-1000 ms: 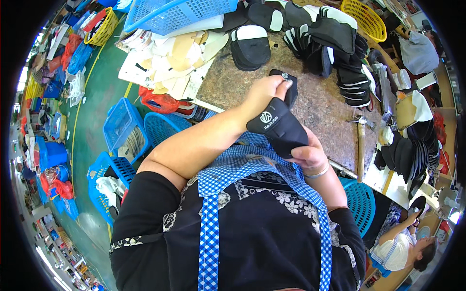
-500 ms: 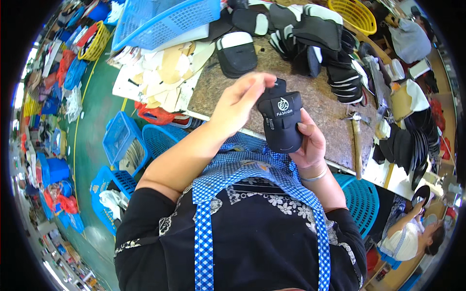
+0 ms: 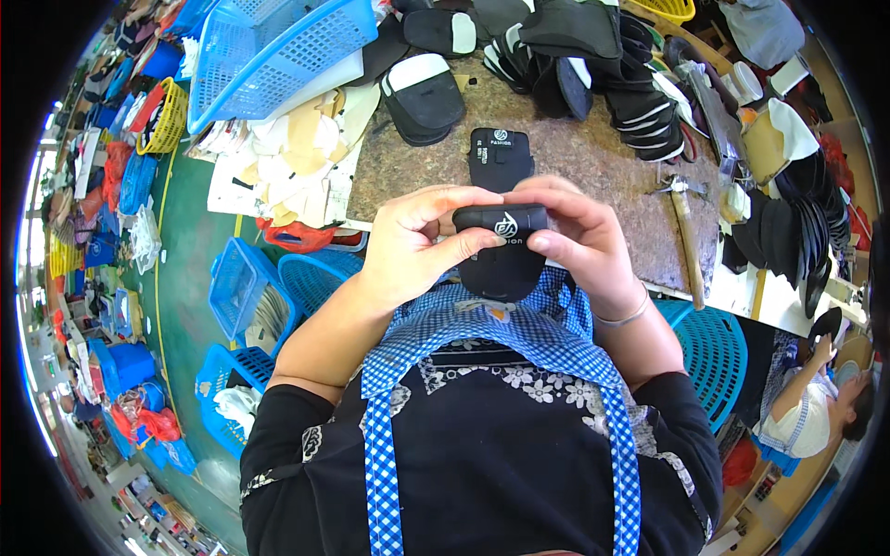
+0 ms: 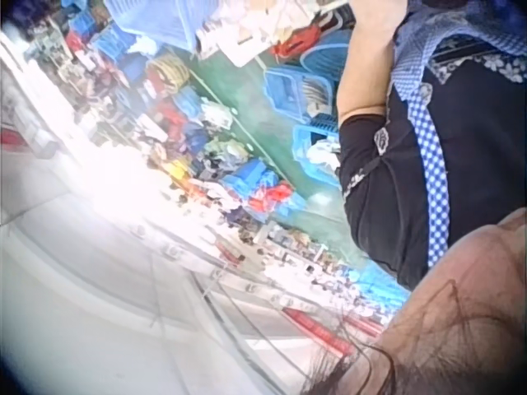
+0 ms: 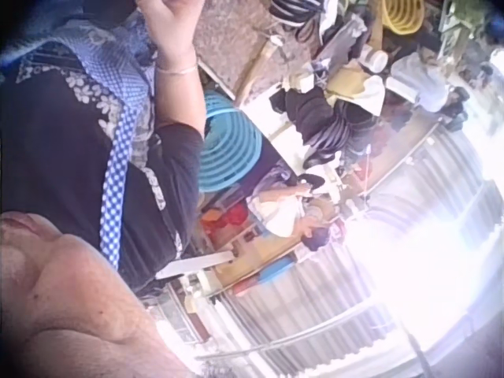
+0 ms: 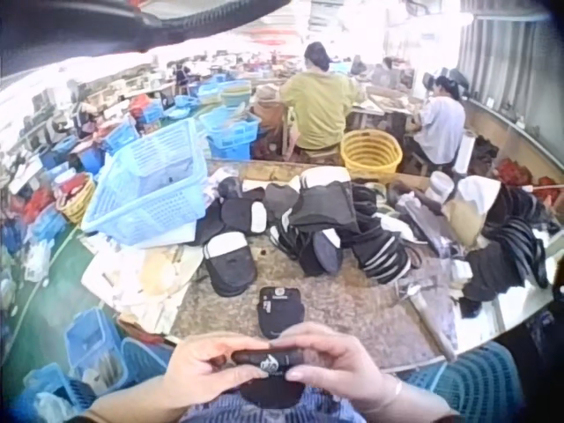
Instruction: Inspecting and sorting black shoe components at a factory workbench.
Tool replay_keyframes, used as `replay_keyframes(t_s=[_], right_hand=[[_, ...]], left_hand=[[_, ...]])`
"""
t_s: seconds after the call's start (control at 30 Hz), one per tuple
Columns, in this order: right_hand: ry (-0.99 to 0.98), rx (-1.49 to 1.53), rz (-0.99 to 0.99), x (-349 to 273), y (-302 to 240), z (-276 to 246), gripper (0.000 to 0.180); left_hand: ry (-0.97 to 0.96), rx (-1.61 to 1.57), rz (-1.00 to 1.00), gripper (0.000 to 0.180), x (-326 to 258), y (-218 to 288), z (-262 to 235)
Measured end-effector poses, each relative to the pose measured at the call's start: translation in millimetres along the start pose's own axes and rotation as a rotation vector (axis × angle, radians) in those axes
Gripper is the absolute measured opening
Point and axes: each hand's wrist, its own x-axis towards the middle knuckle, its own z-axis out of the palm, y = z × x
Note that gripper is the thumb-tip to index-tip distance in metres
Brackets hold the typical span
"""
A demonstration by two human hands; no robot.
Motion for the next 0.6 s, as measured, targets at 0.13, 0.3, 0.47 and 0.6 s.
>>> replay_keyframes(t_s=[0.13,0.3,0.47,0.6], right_hand=[[-0.016,0.337,0.227,-1.3,-0.8,6.5,0.022],[0.046,0.426,0.279,-1.6,6.1,6.3,0.020],[0.096,0.696,0.425,-1.4,17.8,0.5,0.023],[0.100,0.868,0.543,-1.0,30.5,-5.1,0.028]], left_hand=[[0.074,-0.212,-0.086,0.029,-2.7,-2.1,4.5],[0.056,-0.321,-0.091,0.024,-2.9,-7.1,2.4],[0.085,-0.425,-0.238,0.023,-2.1,-7.5,3.1],[0.042,0.072,-0.077,0.020,-4.6,-12.3,-2.6]])
